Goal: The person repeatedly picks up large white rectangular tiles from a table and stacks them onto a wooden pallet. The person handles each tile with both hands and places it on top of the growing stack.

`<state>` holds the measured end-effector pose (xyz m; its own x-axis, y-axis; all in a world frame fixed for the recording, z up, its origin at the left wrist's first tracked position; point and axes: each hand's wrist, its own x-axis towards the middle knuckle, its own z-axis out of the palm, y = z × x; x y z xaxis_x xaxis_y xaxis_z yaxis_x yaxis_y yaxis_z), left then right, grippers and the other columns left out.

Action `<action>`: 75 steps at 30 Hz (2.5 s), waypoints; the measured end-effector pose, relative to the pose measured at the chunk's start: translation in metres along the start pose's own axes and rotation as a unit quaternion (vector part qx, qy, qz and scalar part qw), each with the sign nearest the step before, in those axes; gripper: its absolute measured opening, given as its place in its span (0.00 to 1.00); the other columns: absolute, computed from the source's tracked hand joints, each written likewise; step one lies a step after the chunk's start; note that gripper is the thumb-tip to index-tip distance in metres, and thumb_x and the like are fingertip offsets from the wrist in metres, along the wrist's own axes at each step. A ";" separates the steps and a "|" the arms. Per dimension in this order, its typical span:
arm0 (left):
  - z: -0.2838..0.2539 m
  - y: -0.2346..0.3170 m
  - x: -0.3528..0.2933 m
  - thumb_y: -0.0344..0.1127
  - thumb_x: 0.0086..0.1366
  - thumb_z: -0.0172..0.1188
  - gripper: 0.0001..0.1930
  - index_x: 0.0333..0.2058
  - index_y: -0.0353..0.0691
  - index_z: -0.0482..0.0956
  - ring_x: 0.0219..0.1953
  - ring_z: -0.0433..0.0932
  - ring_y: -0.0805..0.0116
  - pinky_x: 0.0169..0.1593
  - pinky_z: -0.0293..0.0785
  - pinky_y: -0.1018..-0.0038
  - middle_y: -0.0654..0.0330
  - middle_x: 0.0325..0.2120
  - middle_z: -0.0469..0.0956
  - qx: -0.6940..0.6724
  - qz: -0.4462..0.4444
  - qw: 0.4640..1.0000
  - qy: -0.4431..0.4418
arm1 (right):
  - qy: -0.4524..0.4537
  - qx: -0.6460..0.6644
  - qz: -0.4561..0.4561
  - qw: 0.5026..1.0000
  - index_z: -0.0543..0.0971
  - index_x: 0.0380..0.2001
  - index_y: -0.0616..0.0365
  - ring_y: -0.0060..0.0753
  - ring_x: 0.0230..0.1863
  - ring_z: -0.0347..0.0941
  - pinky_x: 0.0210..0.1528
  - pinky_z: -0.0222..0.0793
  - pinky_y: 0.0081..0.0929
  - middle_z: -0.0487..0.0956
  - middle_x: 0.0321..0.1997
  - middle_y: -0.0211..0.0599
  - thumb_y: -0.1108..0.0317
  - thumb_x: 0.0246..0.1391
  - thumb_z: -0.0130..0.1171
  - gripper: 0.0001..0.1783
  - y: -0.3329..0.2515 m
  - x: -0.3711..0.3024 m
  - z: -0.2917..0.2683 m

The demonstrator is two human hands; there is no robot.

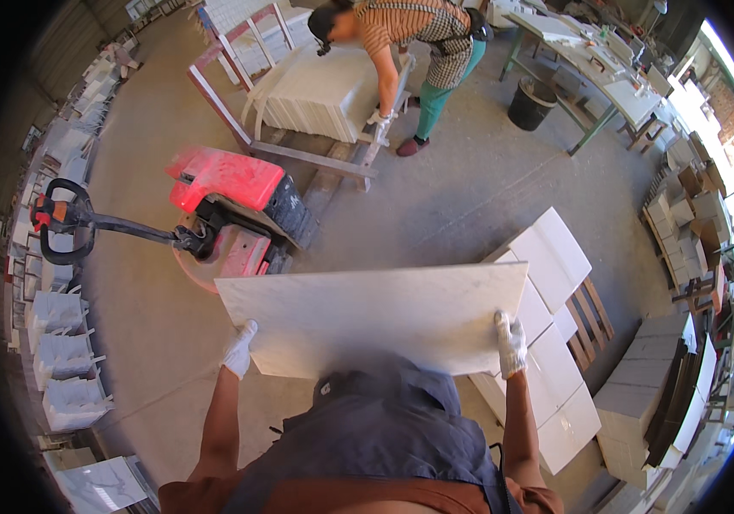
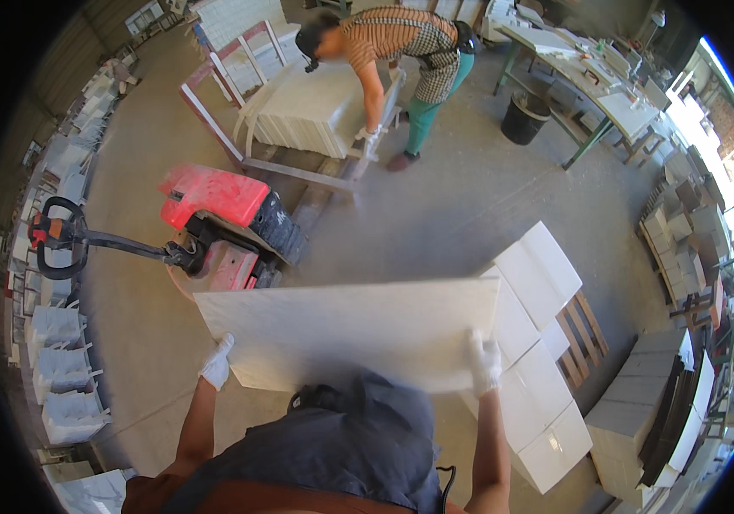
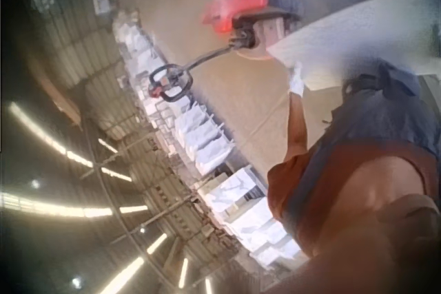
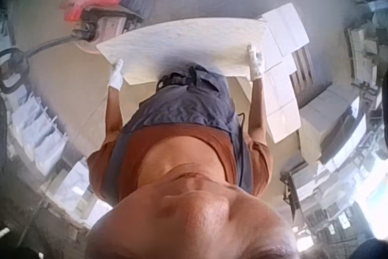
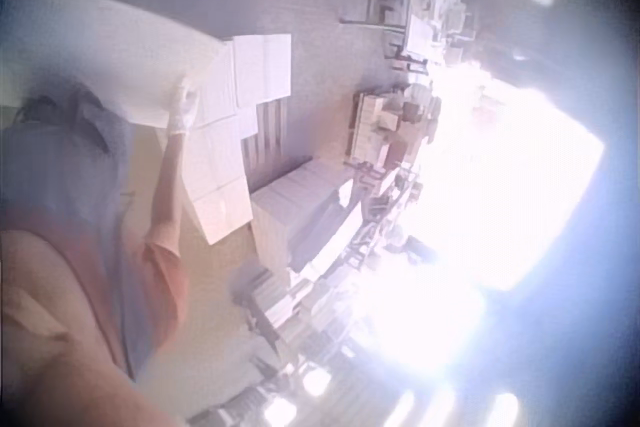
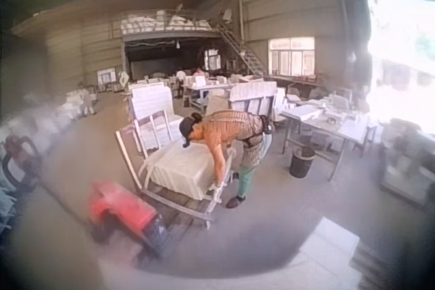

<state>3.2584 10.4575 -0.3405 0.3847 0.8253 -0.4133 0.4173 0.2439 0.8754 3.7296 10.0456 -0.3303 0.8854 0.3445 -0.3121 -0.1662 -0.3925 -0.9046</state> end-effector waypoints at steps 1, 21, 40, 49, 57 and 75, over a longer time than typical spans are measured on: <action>0.003 0.001 0.008 0.53 0.67 0.66 0.32 0.59 0.33 0.74 0.55 0.74 0.69 0.60 0.69 0.69 0.59 0.54 0.78 -0.006 -0.002 1.000 0.011 | 0.016 -0.020 -0.001 1.000 0.81 0.32 0.60 0.16 0.26 0.66 0.25 0.61 0.24 0.75 0.23 0.24 0.49 0.67 0.57 0.23 -0.005 0.012 0.009; 0.100 0.160 0.209 0.50 0.66 0.67 0.29 0.56 0.35 0.74 0.50 0.76 0.72 0.55 0.72 0.71 0.62 0.48 0.79 -0.076 -0.009 0.990 0.121 | -0.128 0.041 -0.035 0.990 0.77 0.54 0.59 0.23 0.50 0.68 0.55 0.68 0.29 0.77 0.47 0.29 0.40 0.65 0.58 0.32 -0.099 0.314 0.092; 0.107 0.269 0.516 0.50 0.69 0.64 0.28 0.60 0.40 0.72 0.54 0.72 0.73 0.61 0.65 0.73 0.67 0.52 0.75 -0.097 0.003 0.994 0.049 | -0.026 0.057 -0.015 0.998 0.78 0.38 0.55 0.14 0.32 0.63 0.33 0.62 0.21 0.72 0.31 0.18 0.41 0.67 0.56 0.25 -0.211 0.476 0.226; 0.110 0.284 0.567 0.58 0.69 0.61 0.29 0.58 0.43 0.74 0.52 0.71 0.72 0.60 0.66 0.70 0.64 0.49 0.76 -0.051 -0.093 0.989 0.102 | -0.035 -0.047 0.052 0.997 0.75 0.53 0.61 0.23 0.51 0.67 0.55 0.62 0.27 0.75 0.49 0.28 0.39 0.67 0.55 0.32 -0.235 0.549 0.252; 0.131 0.284 0.562 0.58 0.70 0.59 0.31 0.58 0.36 0.74 0.50 0.73 0.70 0.57 0.70 0.71 0.62 0.50 0.76 -0.110 -0.057 0.984 0.130 | -0.082 -0.045 0.048 0.994 0.77 0.49 0.61 0.22 0.47 0.68 0.52 0.66 0.27 0.76 0.44 0.29 0.39 0.64 0.59 0.32 -0.264 0.620 0.265; 0.178 0.305 0.550 0.53 0.72 0.58 0.25 0.53 0.36 0.76 0.50 0.71 0.75 0.56 0.68 0.73 0.66 0.47 0.76 -0.093 -0.022 0.979 0.179 | -0.129 -0.061 0.073 0.987 0.78 0.46 0.58 0.25 0.46 0.70 0.54 0.68 0.29 0.79 0.43 0.32 0.35 0.60 0.60 0.33 -0.253 0.700 0.255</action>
<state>3.7435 10.8955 -0.3448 0.0422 0.9297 -0.3660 0.2563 0.3440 0.9033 4.2803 10.6035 -0.3943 0.7134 0.4758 -0.5145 -0.2172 -0.5479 -0.8079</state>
